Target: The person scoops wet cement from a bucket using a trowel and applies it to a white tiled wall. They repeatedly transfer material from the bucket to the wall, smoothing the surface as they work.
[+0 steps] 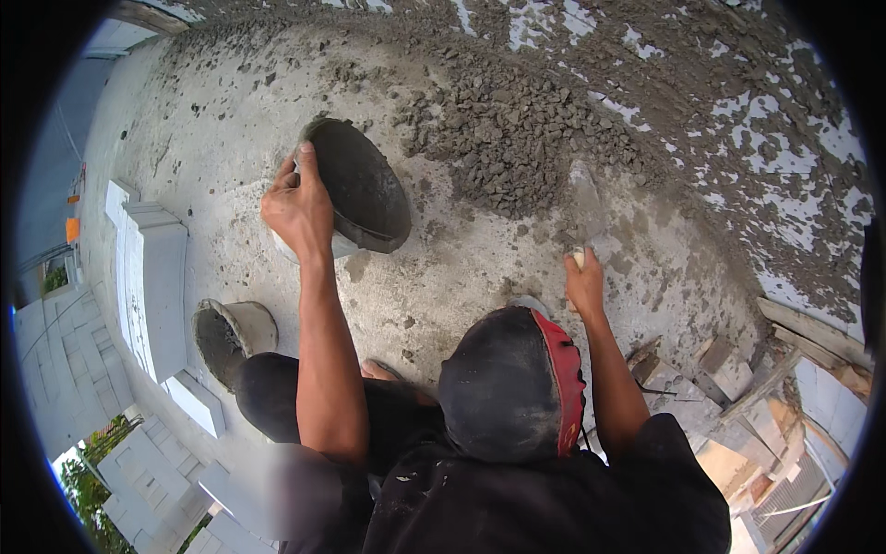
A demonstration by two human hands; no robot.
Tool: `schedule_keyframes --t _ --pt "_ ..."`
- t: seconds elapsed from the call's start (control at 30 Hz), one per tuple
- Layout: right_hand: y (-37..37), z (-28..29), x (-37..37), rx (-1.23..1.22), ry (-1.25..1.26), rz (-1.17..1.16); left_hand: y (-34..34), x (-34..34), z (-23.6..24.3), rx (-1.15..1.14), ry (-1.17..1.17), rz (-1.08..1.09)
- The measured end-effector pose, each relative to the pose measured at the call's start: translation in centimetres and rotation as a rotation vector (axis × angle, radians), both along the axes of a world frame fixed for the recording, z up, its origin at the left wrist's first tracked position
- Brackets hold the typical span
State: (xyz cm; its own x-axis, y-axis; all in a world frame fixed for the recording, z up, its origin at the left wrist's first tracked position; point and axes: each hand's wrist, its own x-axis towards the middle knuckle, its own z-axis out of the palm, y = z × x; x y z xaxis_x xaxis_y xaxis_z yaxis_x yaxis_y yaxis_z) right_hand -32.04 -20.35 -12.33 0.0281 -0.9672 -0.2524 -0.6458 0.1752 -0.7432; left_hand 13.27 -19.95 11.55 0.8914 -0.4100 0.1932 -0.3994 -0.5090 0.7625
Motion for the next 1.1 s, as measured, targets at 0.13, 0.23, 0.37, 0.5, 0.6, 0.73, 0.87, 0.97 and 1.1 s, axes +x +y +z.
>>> schedule_keyframes --t 0.13,0.23,0.37,0.5,0.6,0.73,0.87,0.97,1.1 --pt "-4.8 6.5 11.9 0.12 0.143 0.316 -0.7 -0.1 -5.1 -0.043 0.088 0.133" --pt "-5.1 9.2 16.4 0.139 0.134 0.571 -4.2 -1.5 -5.1 -0.085 0.04 0.111" --pt "-3.8 14.1 18.7 0.036 0.142 0.76 -5.1 -1.9 -5.0 -0.077 0.104 0.053" --pt "-3.3 10.2 11.2 -0.135 0.133 0.316 -4.9 -0.9 -5.5 -0.149 0.128 0.047" --pt "-3.7 7.3 -1.4 0.18 -0.23 -0.398 -4.9 -0.9 -5.6 -0.139 0.133 0.049" --pt "-7.0 7.7 -17.0 0.144 -0.367 -1.043 -5.2 -0.7 -5.5 -0.131 0.153 0.021" --pt "-12.1 4.4 -20.2 0.217 -0.362 -1.024 -6.0 -0.8 -6.6 -0.169 0.103 0.019" --pt "-13.9 2.1 -6.8 0.194 -0.353 -0.914 -5.6 -0.6 -6.5 -0.136 0.042 0.045" --pt "-10.4 4.3 12.9 0.186 -0.43 -0.683 -5.2 -0.8 -6.2 -0.173 0.032 0.059"
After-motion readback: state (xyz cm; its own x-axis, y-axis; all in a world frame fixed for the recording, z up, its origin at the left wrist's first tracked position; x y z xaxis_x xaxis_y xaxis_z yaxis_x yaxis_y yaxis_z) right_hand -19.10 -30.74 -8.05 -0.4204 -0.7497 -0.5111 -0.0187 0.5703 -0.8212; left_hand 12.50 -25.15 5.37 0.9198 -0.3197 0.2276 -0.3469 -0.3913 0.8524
